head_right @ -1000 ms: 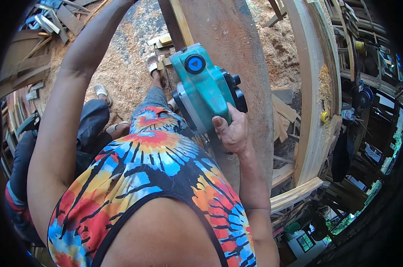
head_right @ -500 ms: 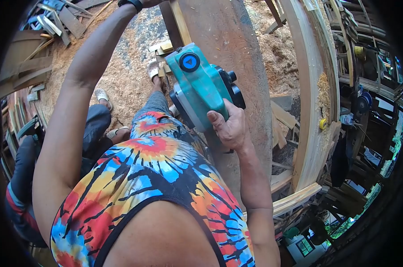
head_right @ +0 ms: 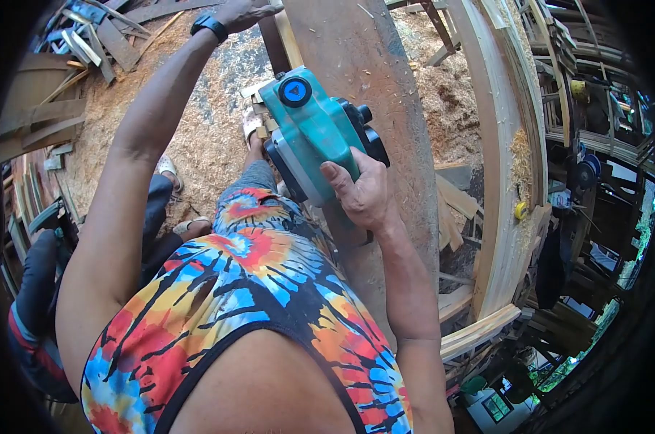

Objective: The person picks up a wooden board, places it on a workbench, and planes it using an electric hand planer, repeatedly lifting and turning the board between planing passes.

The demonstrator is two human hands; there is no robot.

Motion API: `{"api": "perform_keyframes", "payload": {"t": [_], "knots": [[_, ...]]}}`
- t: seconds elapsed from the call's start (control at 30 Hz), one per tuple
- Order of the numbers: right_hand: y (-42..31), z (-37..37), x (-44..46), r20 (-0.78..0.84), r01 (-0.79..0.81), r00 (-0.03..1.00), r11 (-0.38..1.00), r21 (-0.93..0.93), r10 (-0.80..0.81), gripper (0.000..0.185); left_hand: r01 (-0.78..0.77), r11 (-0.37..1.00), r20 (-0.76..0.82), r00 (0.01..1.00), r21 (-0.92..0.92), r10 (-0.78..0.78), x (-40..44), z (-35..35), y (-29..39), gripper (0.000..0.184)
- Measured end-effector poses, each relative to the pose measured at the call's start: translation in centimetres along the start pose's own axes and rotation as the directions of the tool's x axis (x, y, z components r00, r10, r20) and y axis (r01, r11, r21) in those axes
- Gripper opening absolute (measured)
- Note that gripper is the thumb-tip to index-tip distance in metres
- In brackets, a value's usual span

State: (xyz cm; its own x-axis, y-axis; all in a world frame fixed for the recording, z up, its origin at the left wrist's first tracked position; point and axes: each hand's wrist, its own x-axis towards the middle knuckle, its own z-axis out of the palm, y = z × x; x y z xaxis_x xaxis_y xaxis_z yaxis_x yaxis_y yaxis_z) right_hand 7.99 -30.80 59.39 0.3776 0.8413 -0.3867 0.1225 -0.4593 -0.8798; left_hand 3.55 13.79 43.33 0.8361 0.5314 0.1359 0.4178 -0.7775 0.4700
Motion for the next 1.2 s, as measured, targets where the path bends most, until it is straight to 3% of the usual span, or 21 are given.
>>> {"api": "perform_keyframes", "payload": {"t": [0.03, 0.1, 0.13, 0.17, 0.23, 0.27, 0.3, 0.33, 0.37, 0.4, 0.47, 0.53, 0.67, 0.7, 0.73, 0.8, 0.9, 0.93, 1.03, 1.07, 1.2], "knots": [[-0.1, -0.1, 0.3, 0.007, -0.016, 1.0, 1.0, -0.017, 0.016, 0.063, -0.005, 0.992, -0.007, 1.0, -0.127, 0.004, 0.2, 0.3, -1.0, 0.095], [-0.3, -0.2, 0.9, 0.021, -0.049, 0.999, 0.998, -0.047, 0.05, 0.063, -0.063, 0.986, 0.199, 0.979, 0.154, 0.032, -1.1, -2.0, 0.3, 0.075], [-0.5, -0.2, 1.3, 0.021, -0.047, 0.999, 0.997, -0.056, 0.048, 0.063, 0.005, 0.997, -0.088, 0.996, -0.08, -0.012, -2.3, -0.1, -0.2, 0.067], [-0.8, -0.2, 1.8, 0.021, -0.047, 0.999, 0.997, -0.064, 0.048, 0.063, 0.003, 0.948, -0.348, 0.93, -0.318, -0.119, -3.4, 1.8, -0.9, 0.059], [-1.3, 0.1, 2.7, 0.013, -0.017, 1.0, 0.998, -0.06, 0.018, 0.062, 0.401, 0.797, -0.108, 0.862, -0.451, -0.495, -6.7, 4.0, -1.1, 0.054], [-1.5, 0.2, 3.1, 0.005, 0.01, 1.0, 0.999, -0.049, -0.01, 0.062, 0.547, 0.723, 0.034, 0.806, -0.421, -0.59, -8.6, 4.1, 0.6, 0.048], [-1.6, 0.4, 3.5, 0.0, 0.037, 0.999, 0.999, -0.038, -0.037, 0.061, 0.619, 0.648, 0.227, 0.777, -0.443, -0.587, -10.5, 6.7, -0.2, 0.047], [-1.8, 0.4, 3.9, 0.0, 0.035, 0.999, 0.999, -0.04, -0.035, 0.061, 0.563, 0.755, 0.255, 0.826, -0.336, -0.503, -12.7, 10.2, -1.4, 0.043], [-2.0, 0.5, 4.4, 0.0, 0.033, 0.999, 0.999, -0.041, -0.033, 0.06, 0.547, 0.774, 0.379, 0.822, -0.319, -0.425, -14.6, 13.7, -2.3, 0.038], [-2.3, 0.5, 5.0, 0.001, 0.03, 1.0, 0.999, -0.042, -0.03, 0.06, 0.512, 0.802, 0.546, 0.785, -0.308, -0.291, -16.4, 11.5, 1.3, 0.037], [-3.0, 0.4, 5.9, 0.013, 0.024, 1.0, 0.999, -0.035, -0.024, 0.059, 0.412, 0.85, 0.541, 0.82, -0.33, -0.188, -20.8, 17.5, 2.2, 0.036], [-3.2, 0.4, 6.7, 0.021, 0.043, 0.999, 0.999, -0.013, -0.042, 0.057, 0.278, 0.797, 0.435, 0.9, -0.536, -0.022, -24.5, 20.6, 5.3, 0.034], [-4.0, 0.4, 9.0, 0.023, 0.087, 0.996, 0.996, 0.027, -0.088, 0.055, 0.321, 0.732, 0.591, 0.795, -0.6, 0.136, -26.7, 17.7, 12.6, 0.046], [-4.4, 0.5, 9.5, 0.022, 0.089, 0.996, 0.996, 0.031, -0.09, 0.055, 0.267, 0.717, 0.482, 0.869, -0.644, 0.109, -28.9, 20.8, 13.3, 0.055], [-4.7, 0.6, 10.1, 0.02, 0.103, 0.994, 0.994, 0.036, -0.103, 0.055, 0.22, 0.718, 0.478, 0.861, -0.66, 0.175, -29.1, 20.0, 14.7, 0.062], [-5.1, 0.4, 11.2, 0.028, 0.08, 0.996, 0.997, 0.003, -0.08, 0.057, 0.324, 0.757, 0.699, 0.676, -0.568, 0.235, -29.1, 20.0, 16.2, 0.069], [-6.2, 0.5, 13.3, 0.031, 0.07, 0.997, 0.997, -0.025, -0.069, 0.059, 0.39, 0.696, 0.718, 0.647, -0.603, 0.259, -28.8, 17.2, 17.3, 0.07], [-6.6, 0.6, 14.0, 0.032, 0.071, 0.997, 0.997, -0.031, -0.07, 0.06, 0.344, 0.699, 0.687, 0.668, -0.627, 0.287, -29.2, 17.8, 17.1, 0.067], [-7.6, 0.7, 15.6, 0.034, 0.071, 0.997, 0.997, -0.026, -0.07, 0.06, 0.335, 0.579, 0.639, 0.611, -0.743, 0.467, -31.2, 22.7, 15.6, 0.063], [-8.2, 0.9, 16.5, 0.038, 0.073, 0.997, 0.997, -0.018, -0.073, 0.059, 0.348, 0.699, 0.733, 0.571, -0.625, 0.371, -30.2, 18.9, 15.9, 0.061], [-10.2, 1.3, 20.1, 0.043, 0.088, 0.995, 0.996, -0.005, -0.088, 0.059, 0.443, 0.582, 0.704, 0.613, -0.682, 0.358, -30.2, 17.6, 14.6, 0.054]]}}
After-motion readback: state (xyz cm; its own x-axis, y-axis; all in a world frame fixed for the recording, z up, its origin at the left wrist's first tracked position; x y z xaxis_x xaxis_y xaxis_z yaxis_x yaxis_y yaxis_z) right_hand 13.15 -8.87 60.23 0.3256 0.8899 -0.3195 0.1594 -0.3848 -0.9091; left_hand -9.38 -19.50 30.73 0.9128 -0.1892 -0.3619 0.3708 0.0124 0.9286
